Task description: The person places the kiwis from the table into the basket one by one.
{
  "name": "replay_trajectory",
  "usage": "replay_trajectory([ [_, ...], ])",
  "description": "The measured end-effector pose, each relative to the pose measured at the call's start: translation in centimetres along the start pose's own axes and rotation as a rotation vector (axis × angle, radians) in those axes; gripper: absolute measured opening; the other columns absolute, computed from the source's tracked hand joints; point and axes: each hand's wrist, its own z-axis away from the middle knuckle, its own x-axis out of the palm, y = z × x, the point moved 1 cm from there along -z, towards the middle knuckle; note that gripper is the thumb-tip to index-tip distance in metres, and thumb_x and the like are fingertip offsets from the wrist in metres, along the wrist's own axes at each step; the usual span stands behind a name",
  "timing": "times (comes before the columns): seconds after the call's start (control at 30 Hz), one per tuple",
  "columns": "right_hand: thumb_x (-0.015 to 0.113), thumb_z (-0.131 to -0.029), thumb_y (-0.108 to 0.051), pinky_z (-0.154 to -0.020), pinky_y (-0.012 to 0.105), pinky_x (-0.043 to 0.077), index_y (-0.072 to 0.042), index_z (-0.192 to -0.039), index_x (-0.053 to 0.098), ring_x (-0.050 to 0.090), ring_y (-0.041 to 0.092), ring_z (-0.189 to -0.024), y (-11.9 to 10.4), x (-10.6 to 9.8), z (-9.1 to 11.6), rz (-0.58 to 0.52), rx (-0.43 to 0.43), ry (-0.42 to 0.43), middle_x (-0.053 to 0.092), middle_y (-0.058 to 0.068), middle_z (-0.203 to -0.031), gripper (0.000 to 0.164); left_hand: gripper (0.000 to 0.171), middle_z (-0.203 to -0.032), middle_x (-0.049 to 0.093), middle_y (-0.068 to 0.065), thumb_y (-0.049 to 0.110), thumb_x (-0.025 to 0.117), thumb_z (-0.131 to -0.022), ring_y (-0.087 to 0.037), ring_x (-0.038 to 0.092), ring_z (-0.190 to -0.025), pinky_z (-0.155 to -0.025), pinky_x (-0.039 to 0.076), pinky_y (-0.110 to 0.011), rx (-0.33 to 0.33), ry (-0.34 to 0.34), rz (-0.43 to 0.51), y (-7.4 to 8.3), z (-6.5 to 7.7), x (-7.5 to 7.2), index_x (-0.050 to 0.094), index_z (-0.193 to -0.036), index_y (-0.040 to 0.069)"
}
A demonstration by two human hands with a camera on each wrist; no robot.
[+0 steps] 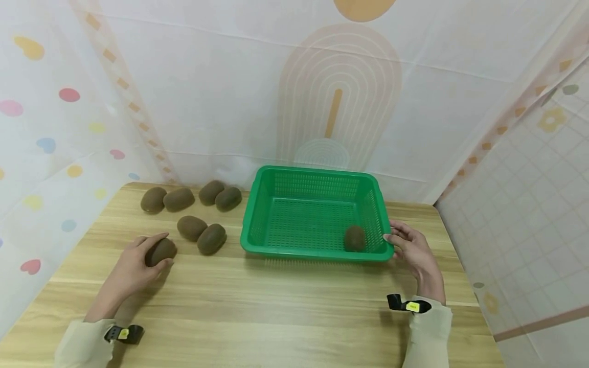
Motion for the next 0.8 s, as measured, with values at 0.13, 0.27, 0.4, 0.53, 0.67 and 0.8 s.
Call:
replay_trajectory([
  [0.13,0.065,-0.102,-0.015,-0.065,0.022,0.057,0.001,-0.153,0.038,0.066,0.002,-0.087,0.0,0.0,-0.1,0.013,0.006,0.003,0.066,-0.013,-0.107,0.060,0.064,-0.117,0.060,-0.029,0.006,0.082,-0.083,-0.049,0.061,-0.103,-0.083,0.050,-0.062,0.009,0.021,0.008,0.1,-0.2,-0.1,0.056,-0.141,-0.002],
  [0.27,0.065,-0.102,-0.015,-0.065,0.022,0.057,0.001,-0.153,0.038,0.065,0.002,-0.087,0.0,0.0,0.0,0.015,0.013,0.006,0.065,-0.014,-0.107,0.060,0.065,-0.116,0.060,-0.028,0.006,0.083,-0.082,-0.047,0.063,-0.100,-0.081,0.051,-0.061,0.021,0.047,0.014,0.2,-0.3,-0.2,0.057,-0.141,-0.001],
  [0.4,0.065,-0.102,-0.015,-0.065,0.022,0.056,0.000,-0.153,0.038,0.064,0.002,-0.087,0.0,0.0,0.0,0.016,0.019,0.010,0.064,-0.013,-0.107,0.060,0.064,-0.117,0.062,-0.029,0.006,0.084,-0.081,-0.047,0.064,-0.098,-0.079,0.052,-0.061,0.050,0.078,0.030,0.5,-0.4,-0.2,0.058,-0.139,-0.002],
  [0.53,0.065,-0.102,-0.016,-0.065,0.022,0.056,0.001,-0.154,0.037,0.064,0.002,-0.087,0.0,0.0,0.0,0.025,0.018,0.010,0.063,-0.012,-0.107,0.061,0.063,-0.119,0.063,-0.028,0.008,0.085,-0.082,-0.045,0.064,-0.096,-0.076,0.051,-0.056,0.055,0.095,0.048,0.9,-0.5,-0.3,0.059,-0.138,-0.001],
  [0.67,0.064,-0.102,-0.016,-0.065,0.022,0.056,0.001,-0.155,0.036,0.064,0.002,-0.088,0.1,0.1,0.0,0.027,0.017,0.009,0.063,-0.012,-0.108,0.062,0.063,-0.121,0.064,-0.026,0.009,0.085,-0.082,-0.044,0.065,-0.099,-0.077,0.051,-0.052,0.054,0.110,0.064,1.3,-0.7,-0.4,0.060,-0.139,0.001],
  [0.8,0.065,-0.102,-0.016,-0.065,0.022,0.056,0.001,-0.155,0.036,0.064,0.002,-0.087,0.0,0.0,0.0,0.030,0.017,0.015,0.063,-0.012,-0.107,0.062,0.063,-0.120,0.066,-0.024,0.010,0.086,-0.083,-0.040,0.066,-0.097,-0.073,0.053,-0.037,0.054,0.114,0.087,1.6,-1.0,-0.5,0.060,-0.140,0.003],
])
